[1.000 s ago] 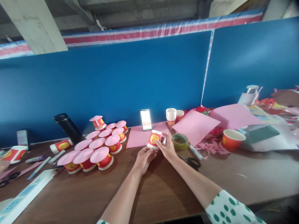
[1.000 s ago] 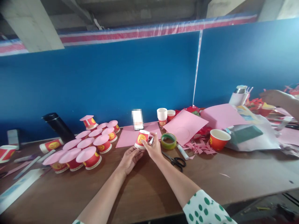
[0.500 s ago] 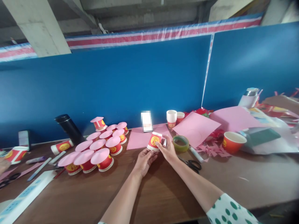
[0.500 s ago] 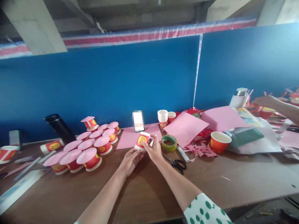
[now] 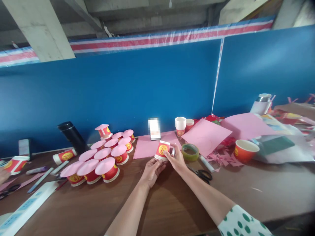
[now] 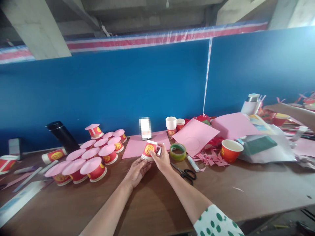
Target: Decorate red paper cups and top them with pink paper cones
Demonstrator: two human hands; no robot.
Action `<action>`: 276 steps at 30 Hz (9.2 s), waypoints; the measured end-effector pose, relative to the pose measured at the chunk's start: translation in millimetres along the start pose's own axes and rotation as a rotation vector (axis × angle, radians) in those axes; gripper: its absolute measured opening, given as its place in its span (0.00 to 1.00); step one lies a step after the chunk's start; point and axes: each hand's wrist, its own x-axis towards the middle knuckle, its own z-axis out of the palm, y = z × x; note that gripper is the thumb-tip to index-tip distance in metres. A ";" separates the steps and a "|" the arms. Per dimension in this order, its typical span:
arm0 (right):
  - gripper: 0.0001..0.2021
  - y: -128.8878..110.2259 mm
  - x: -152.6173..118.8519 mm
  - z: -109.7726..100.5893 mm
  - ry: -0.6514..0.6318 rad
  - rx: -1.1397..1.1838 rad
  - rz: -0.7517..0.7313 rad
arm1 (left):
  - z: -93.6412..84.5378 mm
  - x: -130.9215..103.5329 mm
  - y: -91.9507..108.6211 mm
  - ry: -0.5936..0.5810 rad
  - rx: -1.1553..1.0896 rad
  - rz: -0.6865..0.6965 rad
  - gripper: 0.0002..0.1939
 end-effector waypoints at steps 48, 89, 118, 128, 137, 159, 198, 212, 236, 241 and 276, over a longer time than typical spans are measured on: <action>0.13 -13.7 -1.1 -5.4 0.130 -0.179 -0.147 | 6.6 5.6 2.8 0.193 -0.038 0.088 0.12; 0.07 -26.5 -17.5 2.4 -0.095 -0.384 -0.229 | -1.5 15.3 -6.2 0.289 0.479 0.134 0.19; 0.08 -25.1 -16.4 3.4 -0.079 -0.473 -0.286 | 1.8 13.2 -4.1 0.269 0.434 0.126 0.16; 0.07 -24.0 -14.3 1.8 -0.038 -0.472 -0.290 | 1.1 13.8 -5.1 0.260 0.431 0.126 0.17; 0.09 -24.1 -13.8 1.2 -0.015 -0.493 -0.279 | 0.9 13.2 -5.7 0.248 0.392 0.133 0.15; 0.08 -23.5 -12.4 0.0 0.027 -0.496 -0.268 | -2.0 14.2 -8.1 0.231 0.395 0.134 0.15; 0.09 -21.6 -8.9 -2.5 0.055 -0.508 -0.266 | 0.6 14.3 -5.0 0.218 0.230 0.106 0.14; 0.09 -21.9 -9.1 -3.7 0.070 -0.502 -0.270 | -2.0 14.7 -6.4 0.206 0.239 0.109 0.14; 0.10 -18.6 -10.5 -1.1 0.000 -0.476 -0.243 | 4.2 14.4 0.1 0.200 0.137 0.067 0.13; 0.10 -20.7 -10.9 -1.6 0.008 -0.467 -0.248 | 2.9 13.9 -0.2 0.207 0.138 0.059 0.12; 0.09 -20.6 -9.6 -1.9 0.037 -0.474 -0.264 | 5.3 13.5 2.5 0.224 0.094 0.080 0.13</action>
